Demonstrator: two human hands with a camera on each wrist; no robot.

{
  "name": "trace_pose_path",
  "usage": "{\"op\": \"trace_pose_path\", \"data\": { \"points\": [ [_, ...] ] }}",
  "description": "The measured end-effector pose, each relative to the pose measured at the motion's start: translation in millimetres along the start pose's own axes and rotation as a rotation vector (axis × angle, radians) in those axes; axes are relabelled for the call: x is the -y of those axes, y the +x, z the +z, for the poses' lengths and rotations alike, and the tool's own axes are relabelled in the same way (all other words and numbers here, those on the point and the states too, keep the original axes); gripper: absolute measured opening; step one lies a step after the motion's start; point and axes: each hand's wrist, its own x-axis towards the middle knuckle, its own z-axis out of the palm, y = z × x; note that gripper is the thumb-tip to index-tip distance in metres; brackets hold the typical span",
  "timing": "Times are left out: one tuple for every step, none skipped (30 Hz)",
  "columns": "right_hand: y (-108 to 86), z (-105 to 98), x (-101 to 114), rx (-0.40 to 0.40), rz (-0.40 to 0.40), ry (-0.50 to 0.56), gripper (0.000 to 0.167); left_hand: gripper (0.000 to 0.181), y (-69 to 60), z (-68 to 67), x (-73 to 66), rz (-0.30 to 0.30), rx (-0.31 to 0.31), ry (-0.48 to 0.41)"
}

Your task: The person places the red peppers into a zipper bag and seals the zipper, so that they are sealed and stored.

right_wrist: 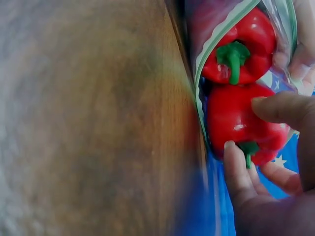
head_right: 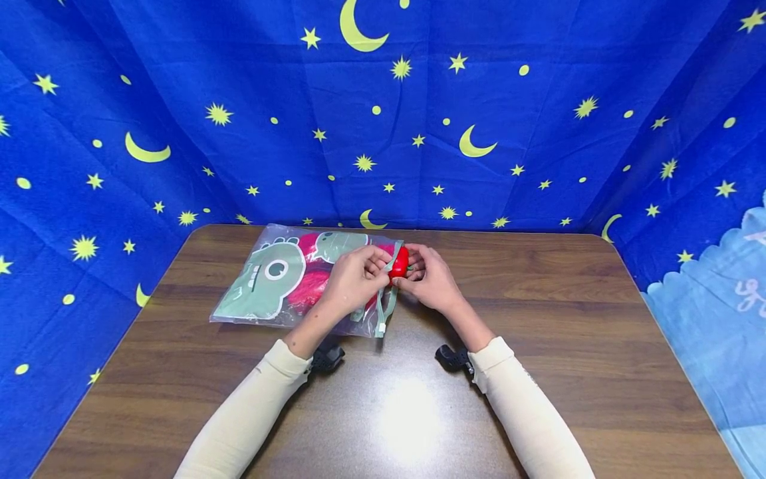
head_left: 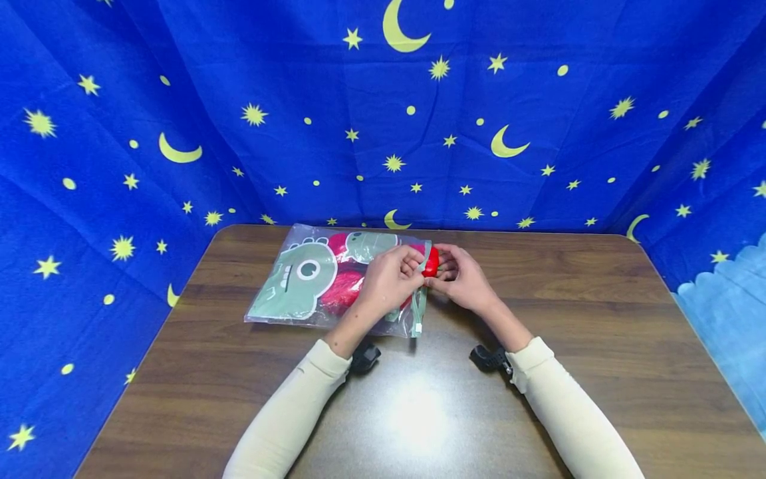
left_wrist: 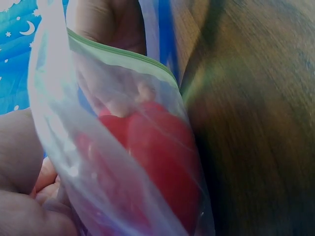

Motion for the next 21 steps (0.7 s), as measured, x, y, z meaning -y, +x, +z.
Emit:
{"op": "trace_pose_path", "data": {
  "points": [
    [0.1, 0.4, -0.2, 0.005, 0.013, 0.042, 0.067, 0.020, 0.2, 0.3, 0.1, 0.003, 0.000, -0.002],
    [0.1, 0.9, 0.2, 0.009, 0.028, 0.082, 0.065, 0.020, 0.3, 0.6, 0.2, 0.006, 0.001, -0.001],
    [0.2, 1.2, -0.2, 0.012, 0.045, 0.120, 0.062, 0.020, 0.3, 0.8, 0.4, 0.007, 0.002, 0.000],
    [0.1, 1.5, -0.4, 0.011, 0.064, 0.152, 0.059, 0.021, 0.1, 0.8, 0.3, 0.009, 0.002, 0.001],
    [-0.1, 1.8, -0.4, 0.008, 0.083, 0.176, 0.056, 0.021, 0.0, 0.7, 0.2, 0.012, 0.003, 0.001],
    [-0.3, 2.5, 0.1, 0.003, 0.101, 0.195, 0.052, 0.021, 0.0, 0.6, 0.2, 0.016, 0.004, 0.002],
    [-0.5, 3.3, 0.7, 0.001, 0.115, 0.211, 0.050, 0.021, 0.0, 0.4, 0.1, 0.020, 0.005, 0.004],
    [-0.6, 4.3, 1.6, -0.001, 0.127, 0.220, 0.047, 0.021, 0.0, 0.3, 0.2, 0.022, 0.006, 0.007],
    [-0.4, 5.4, 2.2, -0.002, 0.133, 0.226, 0.045, 0.021, -0.1, 0.2, 0.4, 0.025, 0.006, 0.010],
    [-0.3, 6.6, 3.5, -0.005, 0.135, 0.225, 0.044, 0.022, 0.0, 0.1, 0.5, 0.028, 0.005, 0.013],
    [0.0, 8.1, 4.7, -0.007, 0.134, 0.221, 0.043, 0.022, 0.2, 0.2, 0.7, 0.032, 0.004, 0.018],
    [0.6, 9.8, 5.6, -0.007, 0.131, 0.218, 0.041, 0.022, 0.3, 0.3, 0.9, 0.034, 0.003, 0.022],
    [1.4, 11.2, 6.0, -0.008, 0.127, 0.211, 0.040, 0.022, 0.3, 0.4, 1.0, 0.034, 0.001, 0.026],
    [2.4, 12.8, 5.8, -0.012, 0.126, 0.203, 0.038, 0.022, 0.2, 0.7, 1.2, 0.035, 0.000, 0.029],
    [3.3, 14.4, 5.8, -0.017, 0.125, 0.194, 0.037, 0.022, 0.1, 0.8, 1.1, 0.037, 0.000, 0.033],
    [4.0, 16.0, 5.6, -0.022, 0.128, 0.189, 0.036, 0.022, 0.2, 1.0, 1.1, 0.037, 0.001, 0.037],
    [4.7, 17.5, 5.3, -0.027, 0.132, 0.186, 0.036, 0.022, 0.2, 1.1, 1.0, 0.038, 0.002, 0.040],
    [5.4, 19.0, 5.1, -0.032, 0.137, 0.185, 0.035, 0.022, 0.2, 1.3, 0.8, 0.038, 0.004, 0.042],
    [6.1, 20.4, 4.6, -0.037, 0.142, 0.187, 0.035, 0.022, 0.2, 1.4, 0.5, 0.037, 0.005, 0.044],
    [6.8, 21.8, 4.3, -0.043, 0.148, 0.192, 0.035, 0.022, 0.4, 1.5, 0.2, 0.037, 0.007, 0.046],
    [7.4, 23.1, 4.2, -0.049, 0.155, 0.197, 0.035, 0.022, 0.6, 1.6, 0.0, 0.037, 0.008, 0.047]
  ]
}}
